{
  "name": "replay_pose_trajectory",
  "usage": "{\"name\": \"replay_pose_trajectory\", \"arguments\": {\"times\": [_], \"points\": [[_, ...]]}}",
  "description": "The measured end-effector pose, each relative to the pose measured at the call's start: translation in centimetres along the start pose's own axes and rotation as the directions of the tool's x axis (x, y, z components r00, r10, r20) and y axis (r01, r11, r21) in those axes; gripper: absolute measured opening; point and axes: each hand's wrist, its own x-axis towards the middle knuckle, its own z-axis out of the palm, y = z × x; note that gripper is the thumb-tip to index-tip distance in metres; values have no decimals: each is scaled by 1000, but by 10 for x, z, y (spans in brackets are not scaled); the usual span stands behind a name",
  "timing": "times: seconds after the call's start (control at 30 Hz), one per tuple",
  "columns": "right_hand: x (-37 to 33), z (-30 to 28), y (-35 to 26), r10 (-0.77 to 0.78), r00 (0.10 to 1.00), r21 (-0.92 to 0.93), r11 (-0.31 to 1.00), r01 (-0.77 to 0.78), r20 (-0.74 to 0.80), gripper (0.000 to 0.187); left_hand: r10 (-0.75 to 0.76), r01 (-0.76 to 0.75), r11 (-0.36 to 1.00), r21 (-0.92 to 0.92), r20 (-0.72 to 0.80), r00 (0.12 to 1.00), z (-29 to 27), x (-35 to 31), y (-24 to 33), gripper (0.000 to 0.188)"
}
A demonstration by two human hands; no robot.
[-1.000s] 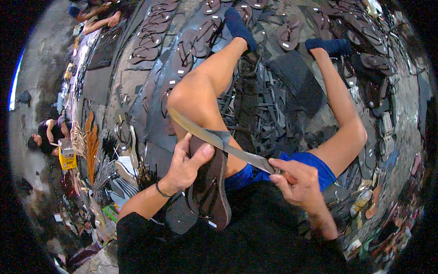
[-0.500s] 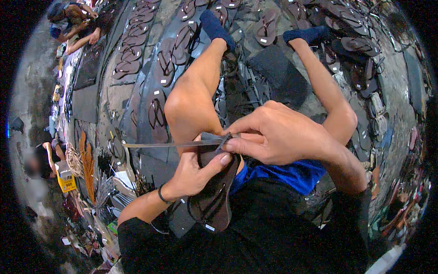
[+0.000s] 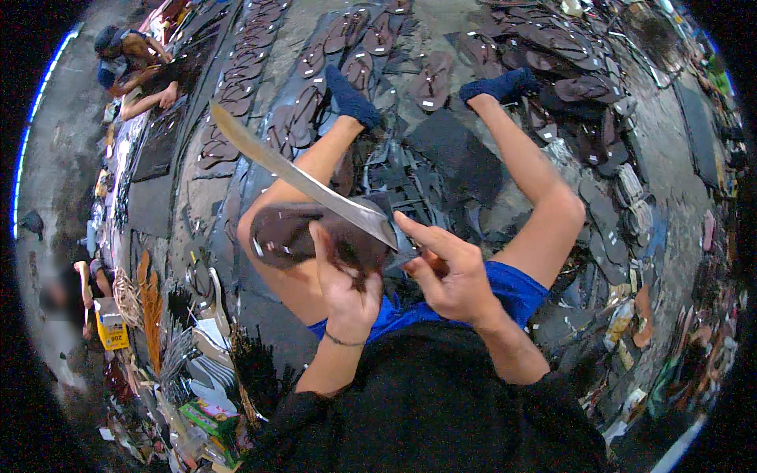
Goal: The person sits on the floor and uses a knife to trim the edges of brown sandals. They repeatedly pick up sandals, scrape the soles and edges with the blade, and place them back on the floor among many others.
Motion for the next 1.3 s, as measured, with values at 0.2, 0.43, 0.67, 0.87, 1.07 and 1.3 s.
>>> {"name": "replay_pose_trajectory", "arguments": {"times": [0.2, 0.43, 0.67, 0.87, 1.07, 1.3], "points": [[-87, 3, 50, -189, 935, -407, 912, 54, -299, 33, -311, 270, 926, -265, -126, 942, 7, 27, 2, 31], [-99, -6, 10, 147, 970, -359, 910, -210, -196, 27, -370, 356, 929, -102, -327, 870, -36, -15, -31, 26], [-83, 12, 17, 244, 969, -259, 933, -248, -47, 25, -314, 380, 916, 131, -359, 879, -89, -31, -34, 31], [-71, 24, 26, 156, 987, -269, 952, -144, 23, 25, -230, 299, 900, 316, -239, 943, -113, -35, -35, 30], [-96, -4, 20, 361, 918, -210, 922, -326, 161, 26, -261, 298, 945, 138, -235, 936, -109, -40, -22, 35], [-65, 38, 45, 111, 994, -232, 967, -104, 20, 27, -297, 338, 929, 151, -239, 924, -91, -37, -12, 34]]}}
